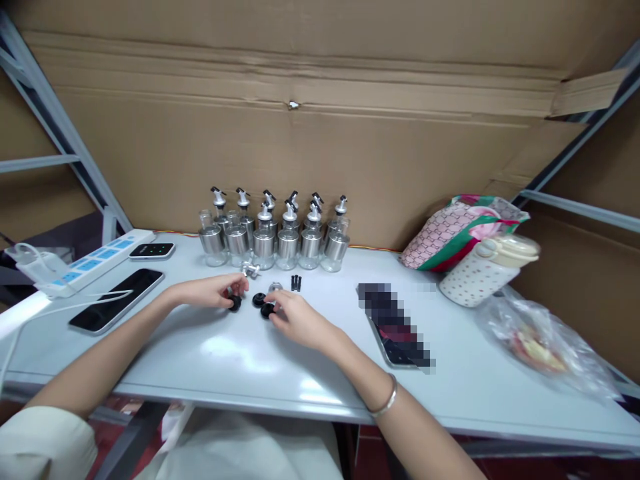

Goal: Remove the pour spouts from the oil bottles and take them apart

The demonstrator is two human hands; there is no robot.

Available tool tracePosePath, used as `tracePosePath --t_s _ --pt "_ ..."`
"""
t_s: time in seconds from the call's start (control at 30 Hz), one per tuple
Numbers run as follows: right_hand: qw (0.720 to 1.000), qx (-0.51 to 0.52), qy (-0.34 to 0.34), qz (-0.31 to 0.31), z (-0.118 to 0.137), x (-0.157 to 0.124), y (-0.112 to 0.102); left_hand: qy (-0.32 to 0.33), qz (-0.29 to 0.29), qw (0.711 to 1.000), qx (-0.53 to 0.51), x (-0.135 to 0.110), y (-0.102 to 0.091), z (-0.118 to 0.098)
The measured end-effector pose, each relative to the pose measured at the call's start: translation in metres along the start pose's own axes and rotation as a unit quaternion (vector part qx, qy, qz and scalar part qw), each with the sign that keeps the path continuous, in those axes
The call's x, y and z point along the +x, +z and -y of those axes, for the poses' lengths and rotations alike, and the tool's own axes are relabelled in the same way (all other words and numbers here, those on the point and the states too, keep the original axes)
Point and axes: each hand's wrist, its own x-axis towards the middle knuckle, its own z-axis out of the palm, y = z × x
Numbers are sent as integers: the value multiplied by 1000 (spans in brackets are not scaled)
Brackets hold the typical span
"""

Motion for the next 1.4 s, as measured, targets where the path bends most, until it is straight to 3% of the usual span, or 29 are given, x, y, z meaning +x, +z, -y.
tracePosePath --t_s 0.07,0.17,0.23,0.3,0.37,0.47,0.63,0.7,0.83,0.93,1.17,1.4 --pt "1000 5 -1 10 0 -1 0 0 -6 1000 -2 -2 -2 0" --pt "1000 7 -11 25 -1 -1 2 51 -92 993 57 2 3 -5" --pt "999 11 -23 33 -2 -2 3 90 -161 974 131 6 9 -9" --pt "999 16 -30 40 -3 -2 4 102 -191 952 217 8 15 -12" --pt "998 18 -34 43 -2 -3 5 86 -179 940 279 8 19 -13" --pt "998 17 -51 14 0 -2 4 68 -141 946 283 2 18 -12" --pt "980 -54 0 -191 -11 10 -5 69 -97 972 203 -4 13 -14" --pt "978 -94 42 -180 -19 20 -9 43 -107 977 181 -3 14 -14" --pt "981 -137 114 -71 -30 40 -10 5 -137 982 130 1 18 -13" --pt "975 -151 165 -22 -31 54 -8 2 -133 985 114 2 18 -12" --pt "948 -208 234 -61 -29 80 -5 24 -115 986 117 4 27 -19" --pt "969 -128 187 -99 -34 88 8 46 -115 987 103 5 24 -19"
